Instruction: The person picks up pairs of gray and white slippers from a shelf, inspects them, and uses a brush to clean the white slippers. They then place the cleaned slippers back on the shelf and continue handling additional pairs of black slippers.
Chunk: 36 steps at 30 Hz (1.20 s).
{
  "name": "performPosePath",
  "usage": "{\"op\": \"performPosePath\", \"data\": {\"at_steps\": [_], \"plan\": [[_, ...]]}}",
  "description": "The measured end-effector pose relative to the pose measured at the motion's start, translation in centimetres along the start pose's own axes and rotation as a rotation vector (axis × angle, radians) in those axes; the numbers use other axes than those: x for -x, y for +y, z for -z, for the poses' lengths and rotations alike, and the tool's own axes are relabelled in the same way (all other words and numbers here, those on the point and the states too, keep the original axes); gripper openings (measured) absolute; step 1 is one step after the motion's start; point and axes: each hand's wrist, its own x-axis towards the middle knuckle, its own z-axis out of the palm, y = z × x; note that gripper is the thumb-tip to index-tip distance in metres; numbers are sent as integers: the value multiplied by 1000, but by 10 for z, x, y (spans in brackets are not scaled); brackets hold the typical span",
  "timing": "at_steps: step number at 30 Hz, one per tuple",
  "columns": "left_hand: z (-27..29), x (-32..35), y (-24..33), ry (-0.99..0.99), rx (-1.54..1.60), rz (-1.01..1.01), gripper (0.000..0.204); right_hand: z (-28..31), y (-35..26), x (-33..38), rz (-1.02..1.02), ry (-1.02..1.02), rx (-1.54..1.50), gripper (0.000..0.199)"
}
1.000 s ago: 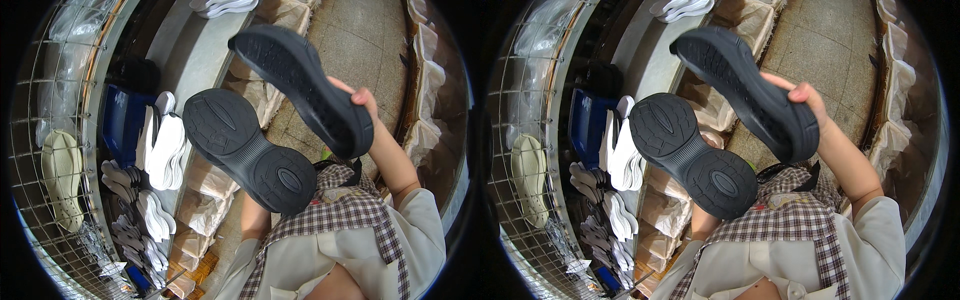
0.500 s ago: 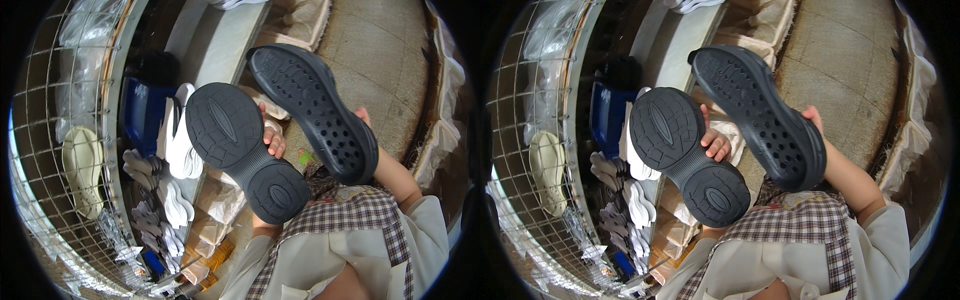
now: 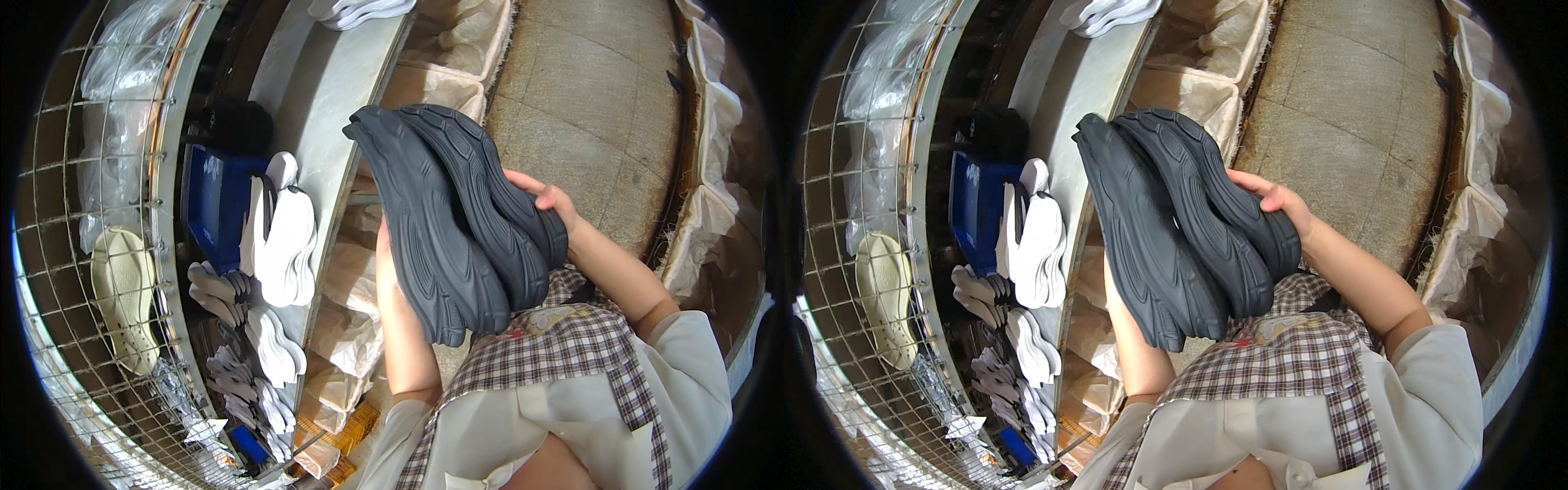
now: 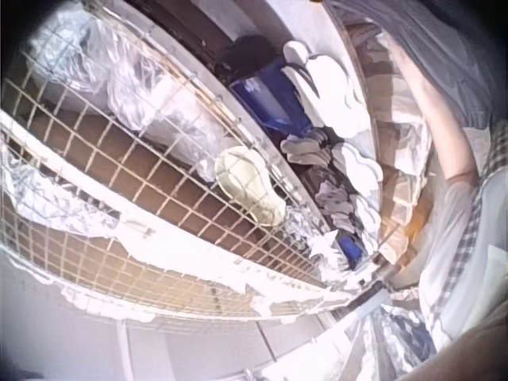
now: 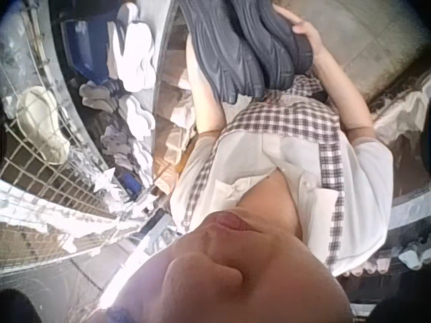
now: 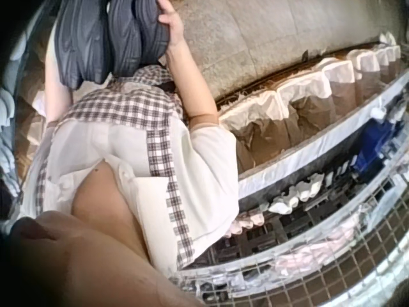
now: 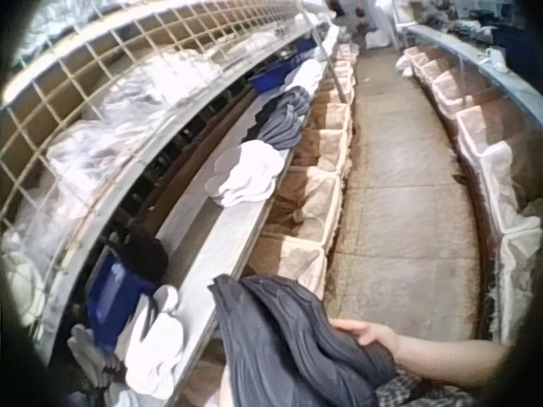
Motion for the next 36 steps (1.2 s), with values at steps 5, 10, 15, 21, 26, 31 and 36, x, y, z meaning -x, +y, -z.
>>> {"op": "performPosePath", "data": {"at_steps": [5,10,15,21,26,31,36], "plan": [[-26,-4,3,-166,307,-64,76,19,11,5,-145,-45,-464,80],[-45,-5,18,-279,522,-97,69,31,11,11,-227,-165,-641,75],[-43,-13,10,-462,629,-117,70,40,3,15,-176,-143,-547,75],[-45,-12,8,-482,608,-120,69,40,-6,15,-165,-190,-531,76],[-51,-11,5,-409,651,-78,86,32,-13,19,-147,-114,-534,76],[-45,-19,-4,-457,693,-75,83,32,-16,27,-142,-3,-524,76],[-48,-21,-5,-378,695,-79,77,39,-22,27,-130,-76,-510,76]]}}
